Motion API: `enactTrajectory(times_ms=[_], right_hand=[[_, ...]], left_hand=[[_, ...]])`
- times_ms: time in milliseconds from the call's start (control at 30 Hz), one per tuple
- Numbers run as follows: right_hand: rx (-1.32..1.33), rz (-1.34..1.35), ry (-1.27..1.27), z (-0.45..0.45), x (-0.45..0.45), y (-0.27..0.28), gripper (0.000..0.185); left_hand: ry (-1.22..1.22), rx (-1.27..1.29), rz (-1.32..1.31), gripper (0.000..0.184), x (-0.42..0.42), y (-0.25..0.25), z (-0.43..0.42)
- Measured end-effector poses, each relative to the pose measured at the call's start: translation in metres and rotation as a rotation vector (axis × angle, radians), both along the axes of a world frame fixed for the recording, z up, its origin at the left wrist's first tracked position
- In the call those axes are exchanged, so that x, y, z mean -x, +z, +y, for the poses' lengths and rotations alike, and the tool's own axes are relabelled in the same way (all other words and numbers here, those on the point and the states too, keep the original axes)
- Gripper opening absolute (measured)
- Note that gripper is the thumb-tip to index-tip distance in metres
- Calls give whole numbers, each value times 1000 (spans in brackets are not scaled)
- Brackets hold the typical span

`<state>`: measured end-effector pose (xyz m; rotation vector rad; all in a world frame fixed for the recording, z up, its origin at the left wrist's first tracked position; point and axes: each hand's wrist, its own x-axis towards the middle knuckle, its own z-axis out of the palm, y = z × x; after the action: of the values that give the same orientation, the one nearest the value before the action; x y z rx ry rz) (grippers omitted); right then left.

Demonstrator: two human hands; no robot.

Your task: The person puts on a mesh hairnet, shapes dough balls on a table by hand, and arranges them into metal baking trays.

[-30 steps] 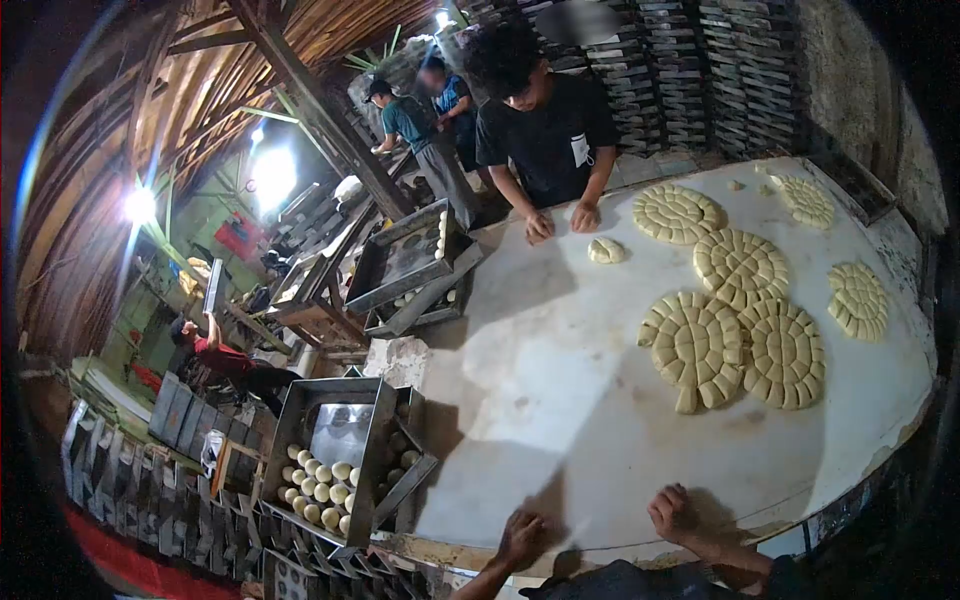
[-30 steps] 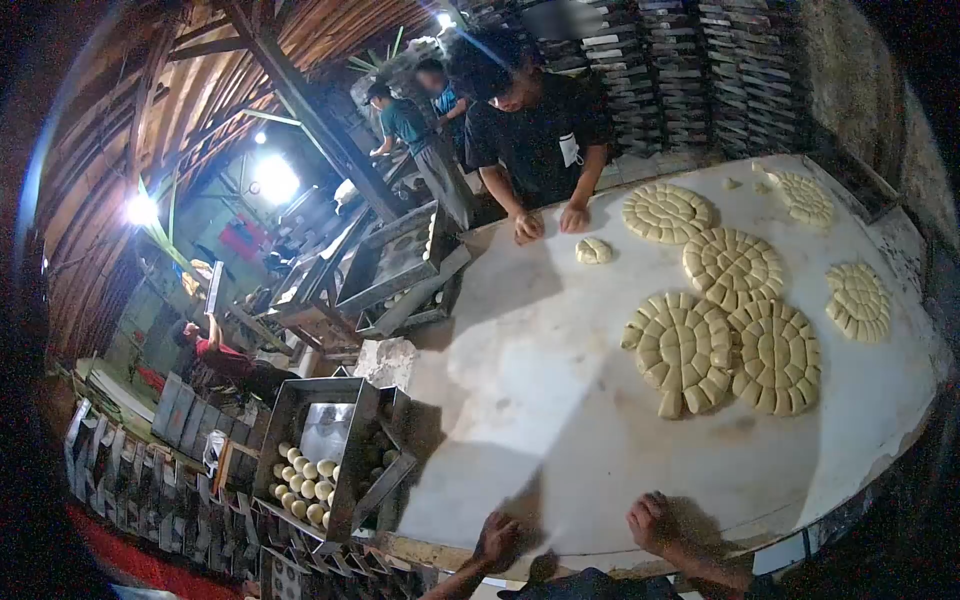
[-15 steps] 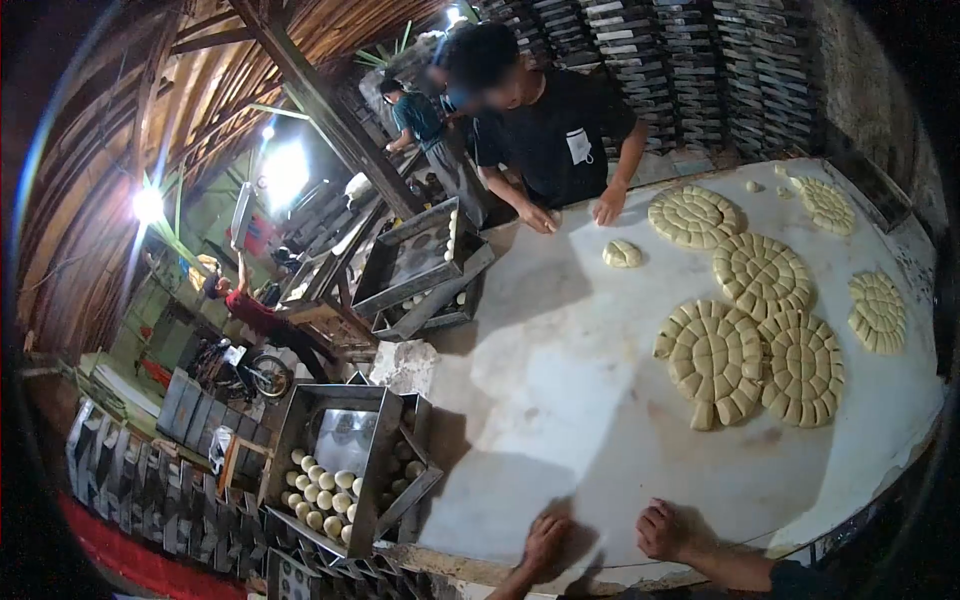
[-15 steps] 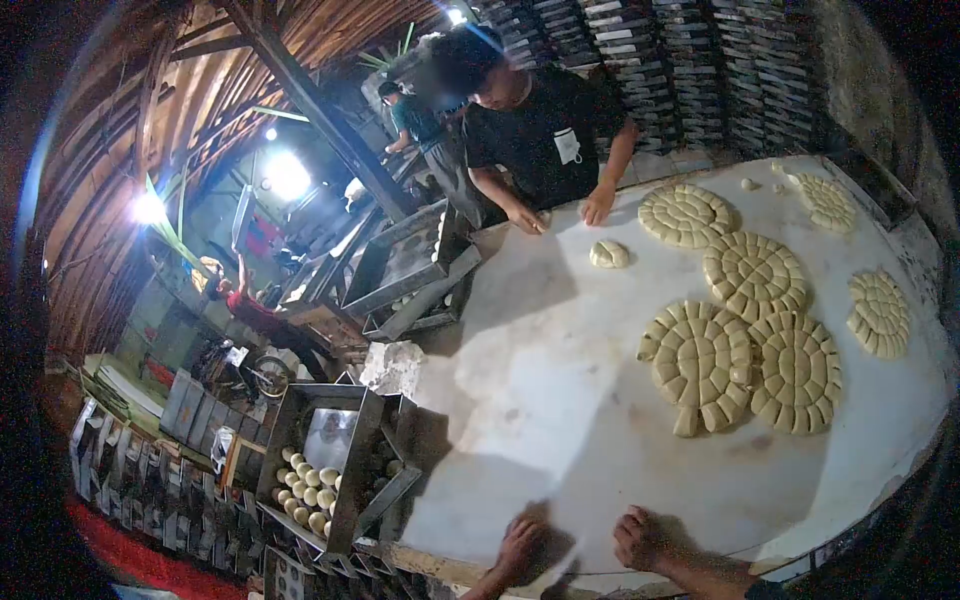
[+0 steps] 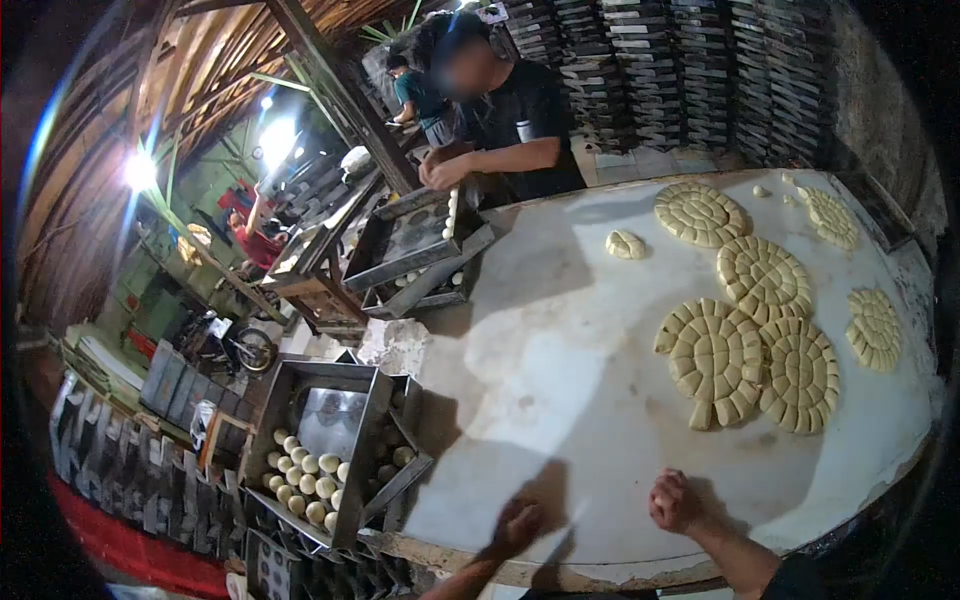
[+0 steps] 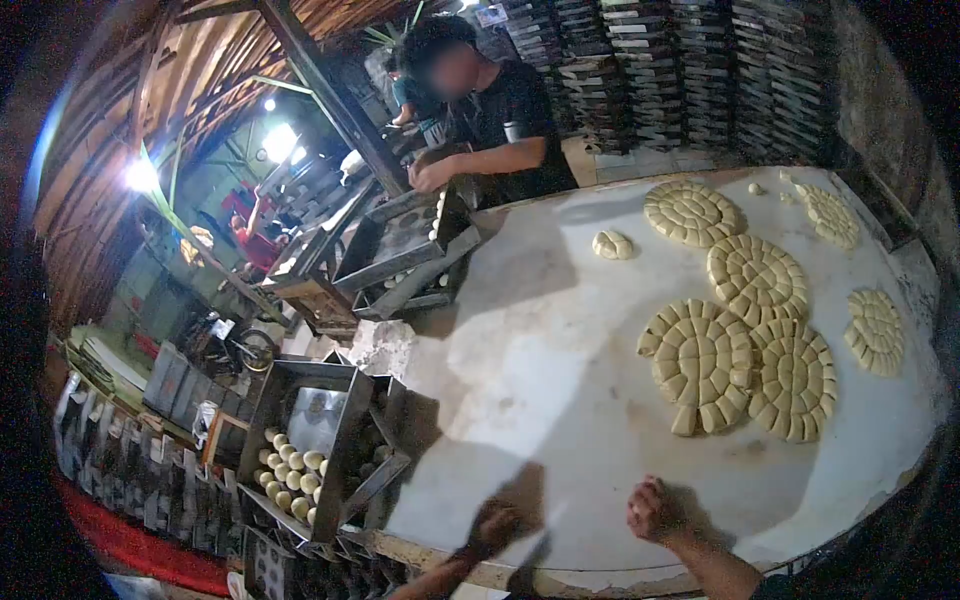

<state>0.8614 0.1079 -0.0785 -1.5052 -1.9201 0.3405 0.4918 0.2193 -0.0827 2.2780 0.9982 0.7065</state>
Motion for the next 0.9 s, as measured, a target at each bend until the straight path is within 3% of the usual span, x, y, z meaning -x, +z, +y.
enactTrajectory(times_ms=[33,67,100,133,167,233,300,367,433,500,567,633,667,733,767,800,833,867,900], right_hand=[[105,19,-4,-3,-15,2,15],[19,-74,-143,9,-22,1,15],[-388,-228,-214,32,-23,-1,15],[-92,-213,-367,49,-16,9,15],[-82,-162,-462,66,-3,13,13],[-30,-117,-529,85,28,13,11],[-98,13,-696,94,57,13,11],[-23,168,-686,66,84,-7,17],[-24,-24,-431,35,93,6,21],[88,-6,-504,3,56,-27,16],[550,226,-656,1,45,32,15],[826,602,-978,9,63,77,23],[811,535,-935,14,76,85,25],[693,717,-786,32,99,68,22],[674,746,-661,54,131,89,21],[663,776,-543,87,180,117,21],[590,674,-339,115,220,143,22],[547,608,-206,147,264,175,21],[329,348,-75,172,305,207,24]], left_hand=[[-6,182,-76,34,16,6,9],[-11,197,-81,34,11,14,22],[9,-89,-25,30,5,20,45],[34,-369,33,25,-2,30,69],[63,-645,98,20,-3,36,85],[335,995,-872,10,-40,19,75],[-30,238,-109,11,-44,12,87],[-31,314,-79,11,-5,7,74],[-92,403,-22,17,33,15,77],[-161,511,8,26,60,26,60],[-195,669,23,35,95,48,0],[-306,656,-46,38,138,152,8],[-434,595,-105,42,169,205,22],[-501,472,-135,37,228,282,49],[-517,330,-255,36,256,278,71],[-382,278,-148,42,274,316,90],[-202,315,-246,41,287,313,110],[-89,153,-109,35,298,315,140],[-3,164,6,49,309,299,172]])
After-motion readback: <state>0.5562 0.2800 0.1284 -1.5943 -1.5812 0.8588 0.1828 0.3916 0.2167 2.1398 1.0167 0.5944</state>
